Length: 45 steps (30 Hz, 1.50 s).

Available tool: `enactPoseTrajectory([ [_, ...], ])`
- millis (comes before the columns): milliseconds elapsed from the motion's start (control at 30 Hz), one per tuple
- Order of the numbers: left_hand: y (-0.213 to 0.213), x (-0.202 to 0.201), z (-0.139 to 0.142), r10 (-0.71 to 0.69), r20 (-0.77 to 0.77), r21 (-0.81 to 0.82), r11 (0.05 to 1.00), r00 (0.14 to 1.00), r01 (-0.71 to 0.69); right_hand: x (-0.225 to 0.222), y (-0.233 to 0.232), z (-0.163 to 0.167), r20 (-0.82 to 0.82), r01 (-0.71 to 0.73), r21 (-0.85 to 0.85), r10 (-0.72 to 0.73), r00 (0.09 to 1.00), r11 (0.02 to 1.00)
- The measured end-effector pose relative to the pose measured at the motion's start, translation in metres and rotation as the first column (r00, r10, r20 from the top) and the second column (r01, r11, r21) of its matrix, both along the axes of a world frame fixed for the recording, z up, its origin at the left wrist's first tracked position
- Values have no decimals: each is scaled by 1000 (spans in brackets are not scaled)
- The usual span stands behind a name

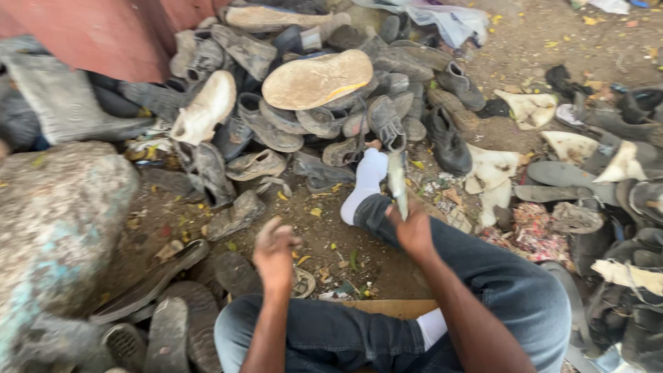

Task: The person sits on the ground surrounded by discarded shoes and uses a knife to scrape and clean the sole of a single shoe. The person repeatedly scrapes the sole and occasionally turns the shoe to access different areas.

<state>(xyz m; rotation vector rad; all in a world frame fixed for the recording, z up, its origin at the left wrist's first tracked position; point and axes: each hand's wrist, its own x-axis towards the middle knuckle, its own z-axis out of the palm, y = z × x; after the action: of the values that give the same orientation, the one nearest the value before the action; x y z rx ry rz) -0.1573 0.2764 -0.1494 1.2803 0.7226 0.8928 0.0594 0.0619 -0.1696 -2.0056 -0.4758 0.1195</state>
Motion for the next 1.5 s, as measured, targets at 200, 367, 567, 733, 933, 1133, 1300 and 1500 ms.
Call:
enactPoseTrajectory([
  [200, -14, 49, -72, -87, -597, 111, 976, 797, 190, 123, 37, -29, -304, 407, 27, -380, 873, 913],
  [367, -16, 48, -96, -99, -695, 190, 930, 712, 314, 165, 85, -43, 135, 278, -469, -243, 961, 838],
  [567, -18, 57, -103, -136, -740, 182, 902, 659, 391, 175, 100, -64, 243, 237, -482, -132, 961, 843],
  [733, -22, 55, -98, -131, -729, 230, 877, 672, 421, 179, 84, -66, 174, 351, -463, -305, 936, 814],
  [933, -18, 59, -89, -196, -769, 121, 890, 609, 439, 197, 31, -42, 258, 609, -331, -552, 793, 721],
  [1133, -20, 62, -80, -163, -727, 208, 874, 667, 439, 202, -29, -1, 60, 649, -190, -651, 757, 737],
  [1300, -12, 69, -81, -283, -330, -79, 959, 901, 273, 90, 19, -8, -532, 600, 243, -412, 739, 763],
  [1500, 24, 62, -100, -31, -187, -180, 984, 982, -3, -100, 98, -57, -779, 472, 215, -141, 611, 855],
])
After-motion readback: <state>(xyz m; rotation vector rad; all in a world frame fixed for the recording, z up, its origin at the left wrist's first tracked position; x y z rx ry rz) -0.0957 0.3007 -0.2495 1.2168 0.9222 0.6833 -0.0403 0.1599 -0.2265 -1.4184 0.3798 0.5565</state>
